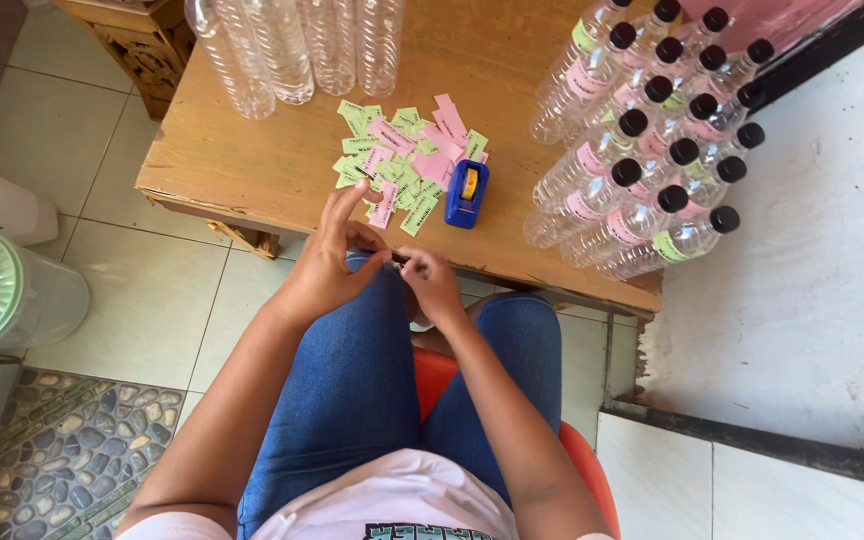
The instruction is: The person labels bottles by peeling paper strips from the table and applying them to the sides of plastic bottles.
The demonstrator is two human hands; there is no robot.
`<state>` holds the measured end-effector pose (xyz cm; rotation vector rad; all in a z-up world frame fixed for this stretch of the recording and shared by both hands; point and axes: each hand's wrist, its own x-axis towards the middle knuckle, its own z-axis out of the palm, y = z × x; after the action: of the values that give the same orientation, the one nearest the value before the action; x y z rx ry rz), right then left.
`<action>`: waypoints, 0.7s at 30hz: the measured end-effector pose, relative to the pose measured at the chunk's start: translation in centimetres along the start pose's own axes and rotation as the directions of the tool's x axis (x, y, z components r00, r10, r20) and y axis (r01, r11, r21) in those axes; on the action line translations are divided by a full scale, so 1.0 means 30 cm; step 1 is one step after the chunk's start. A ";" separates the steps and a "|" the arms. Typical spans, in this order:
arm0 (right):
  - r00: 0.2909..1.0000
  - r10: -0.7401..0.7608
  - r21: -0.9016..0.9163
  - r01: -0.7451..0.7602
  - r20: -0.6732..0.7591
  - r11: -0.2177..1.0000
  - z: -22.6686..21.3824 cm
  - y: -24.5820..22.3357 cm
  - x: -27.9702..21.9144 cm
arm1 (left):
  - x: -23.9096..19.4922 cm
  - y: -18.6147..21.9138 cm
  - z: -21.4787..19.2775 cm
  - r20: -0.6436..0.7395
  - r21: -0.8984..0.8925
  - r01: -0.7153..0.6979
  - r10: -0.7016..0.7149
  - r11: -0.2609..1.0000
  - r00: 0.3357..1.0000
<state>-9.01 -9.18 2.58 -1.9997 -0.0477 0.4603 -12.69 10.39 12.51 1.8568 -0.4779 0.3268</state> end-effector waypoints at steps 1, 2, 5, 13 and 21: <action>1.000 0.002 -0.001 -0.002 0.004 1.000 -0.006 -0.007 0.022 | 0.003 0.007 -0.008 -0.002 0.001 0.004 -0.004 1.000 1.000; 0.981 -0.176 -0.222 0.153 -0.085 0.963 -0.012 -0.014 0.045 | 0.005 0.014 -0.015 -0.012 -0.042 0.025 -0.025 0.999 1.000; 0.921 -0.374 -0.596 0.242 -0.107 0.766 -0.005 0.014 0.103 | -0.007 0.002 -0.014 -0.016 -0.104 0.067 -0.069 0.992 0.997; 0.866 -0.477 -0.787 0.188 -0.149 0.587 0.009 0.113 0.101 | -0.033 -0.034 0.034 0.019 -0.213 0.128 -0.127 0.969 0.992; 0.916 -0.254 -0.566 0.037 -0.311 0.824 -0.041 0.083 0.122 | -0.048 -0.015 0.087 0.065 -0.174 0.205 -0.196 0.963 0.978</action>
<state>-5.62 -10.51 -0.19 -2.6027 -0.1077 -0.0670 -13.77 8.29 10.64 1.7222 -0.3354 0.0996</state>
